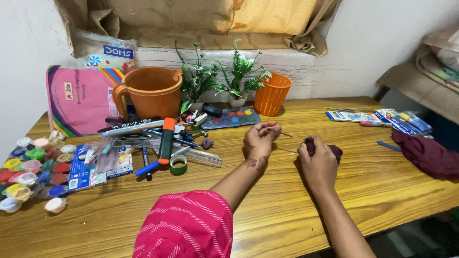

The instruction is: The person wipes various stationery items on a wooden table using a dark cloth. They clean a pen, a glue stick, a pencil, and several boxes of colored pencils and crayons one by one, placing them back on the table after wiping.

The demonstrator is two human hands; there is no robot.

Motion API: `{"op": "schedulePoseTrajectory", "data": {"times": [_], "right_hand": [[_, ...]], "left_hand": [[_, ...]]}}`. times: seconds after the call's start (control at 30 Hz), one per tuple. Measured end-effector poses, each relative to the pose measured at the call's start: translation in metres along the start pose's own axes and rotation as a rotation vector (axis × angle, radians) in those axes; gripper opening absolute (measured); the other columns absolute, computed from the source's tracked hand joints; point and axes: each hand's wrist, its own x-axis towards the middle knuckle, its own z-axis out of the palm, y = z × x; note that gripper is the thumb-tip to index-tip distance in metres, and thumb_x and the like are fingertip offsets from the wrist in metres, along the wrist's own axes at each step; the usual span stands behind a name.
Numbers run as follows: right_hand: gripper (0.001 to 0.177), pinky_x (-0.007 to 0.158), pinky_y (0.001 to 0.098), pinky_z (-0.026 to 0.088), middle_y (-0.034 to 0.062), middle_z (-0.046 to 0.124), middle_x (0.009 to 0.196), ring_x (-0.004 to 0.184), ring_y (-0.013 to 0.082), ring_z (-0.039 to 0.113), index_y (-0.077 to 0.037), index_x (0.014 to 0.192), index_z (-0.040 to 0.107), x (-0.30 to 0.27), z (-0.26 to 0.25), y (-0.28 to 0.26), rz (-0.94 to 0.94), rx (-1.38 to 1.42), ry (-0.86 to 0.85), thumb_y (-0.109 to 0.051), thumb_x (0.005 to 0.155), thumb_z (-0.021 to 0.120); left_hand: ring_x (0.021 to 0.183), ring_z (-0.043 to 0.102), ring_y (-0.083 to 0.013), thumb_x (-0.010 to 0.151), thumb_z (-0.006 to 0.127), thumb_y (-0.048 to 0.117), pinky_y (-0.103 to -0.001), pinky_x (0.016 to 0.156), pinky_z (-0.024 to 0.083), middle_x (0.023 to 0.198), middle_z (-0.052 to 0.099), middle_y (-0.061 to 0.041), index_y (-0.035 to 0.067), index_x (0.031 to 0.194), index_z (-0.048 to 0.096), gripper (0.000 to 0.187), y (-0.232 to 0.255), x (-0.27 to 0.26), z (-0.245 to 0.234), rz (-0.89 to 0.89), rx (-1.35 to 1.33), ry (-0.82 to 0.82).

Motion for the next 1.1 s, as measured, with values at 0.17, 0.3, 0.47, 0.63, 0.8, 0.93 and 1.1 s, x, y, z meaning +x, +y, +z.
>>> {"op": "schedulePoseTrajectory", "data": {"times": [0.17, 0.3, 0.47, 0.63, 0.8, 0.93, 1.1], "right_hand": [[0.038, 0.074, 0.0481, 0.059, 0.0175, 0.065, 0.110, 0.090, 0.0321, 0.071, 0.000, 0.121, 0.056, -0.004, -0.012, -0.008, 0.225, 0.391, 0.125, -0.031, 0.098, 0.056], [0.044, 0.095, 0.0533, 0.048, 0.0250, 0.057, 0.125, 0.116, 0.0382, 0.055, 0.002, 0.136, 0.053, -0.003, -0.007, -0.006, -0.291, 0.111, 0.115, -0.019, 0.099, 0.065], [0.056, 0.094, 0.0491, 0.049, 0.0221, 0.062, 0.123, 0.113, 0.0398, 0.055, 0.005, 0.135, 0.054, -0.004, 0.004, -0.010, -0.527, -0.024, -0.042, -0.014, 0.085, 0.071], [0.029, 0.080, 0.0458, 0.053, 0.0151, 0.068, 0.099, 0.097, 0.0355, 0.062, -0.001, 0.100, 0.063, -0.006, 0.006, -0.007, -0.367, -0.115, -0.089, -0.021, 0.083, 0.076], [0.026, 0.077, 0.0460, 0.053, 0.0140, 0.070, 0.093, 0.093, 0.0347, 0.064, -0.003, 0.091, 0.063, -0.006, 0.009, -0.006, -0.340, -0.141, -0.057, -0.025, 0.085, 0.072], [0.027, 0.077, 0.0451, 0.054, 0.0116, 0.071, 0.092, 0.093, 0.0328, 0.065, -0.005, 0.091, 0.063, -0.005, 0.006, -0.008, -0.298, -0.186, -0.115, -0.029, 0.083, 0.072], [0.029, 0.078, 0.0460, 0.054, 0.0103, 0.071, 0.093, 0.094, 0.0326, 0.066, -0.007, 0.091, 0.064, -0.009, 0.008, -0.009, -0.303, -0.184, -0.132, -0.033, 0.080, 0.073]], "left_hand": [[0.095, 0.071, -0.0096, 0.097, 0.069, 0.016, -0.022, 0.066, 0.052, 0.107, 0.078, -0.002, 0.011, 0.130, 0.065, 0.034, 0.023, 0.022, -0.025, 0.080, 0.031, 0.127], [0.100, 0.072, -0.0068, 0.095, 0.060, 0.010, -0.031, 0.070, 0.061, 0.110, 0.075, 0.001, 0.014, 0.138, 0.058, 0.043, 0.026, -0.003, -0.007, -0.029, 0.123, -0.037], [0.105, 0.072, -0.0135, 0.098, 0.059, -0.002, -0.029, 0.091, 0.060, 0.115, 0.076, -0.011, 0.001, 0.143, 0.057, 0.045, 0.016, -0.017, 0.011, 0.107, -0.018, -0.280], [0.101, 0.073, -0.0156, 0.100, 0.060, 0.000, -0.029, 0.088, 0.060, 0.113, 0.076, -0.011, 0.000, 0.138, 0.060, 0.038, 0.003, 0.008, 0.002, 0.108, 0.039, -0.397], [0.099, 0.075, -0.0165, 0.101, 0.065, 0.006, -0.027, 0.087, 0.063, 0.109, 0.077, -0.013, -0.006, 0.126, 0.069, 0.027, 0.028, 0.062, -0.028, 0.345, -0.015, -0.264], [0.098, 0.075, -0.0161, 0.094, 0.071, 0.004, -0.027, 0.082, 0.061, 0.109, 0.077, -0.011, -0.003, 0.123, 0.069, 0.030, 0.088, 0.067, -0.098, 0.417, 0.133, -0.129], [0.100, 0.074, -0.0128, 0.086, 0.071, -0.001, -0.024, 0.086, 0.061, 0.108, 0.078, -0.008, -0.002, 0.118, 0.070, 0.032, 0.117, 0.057, -0.184, 0.568, 0.353, -0.003]]}}
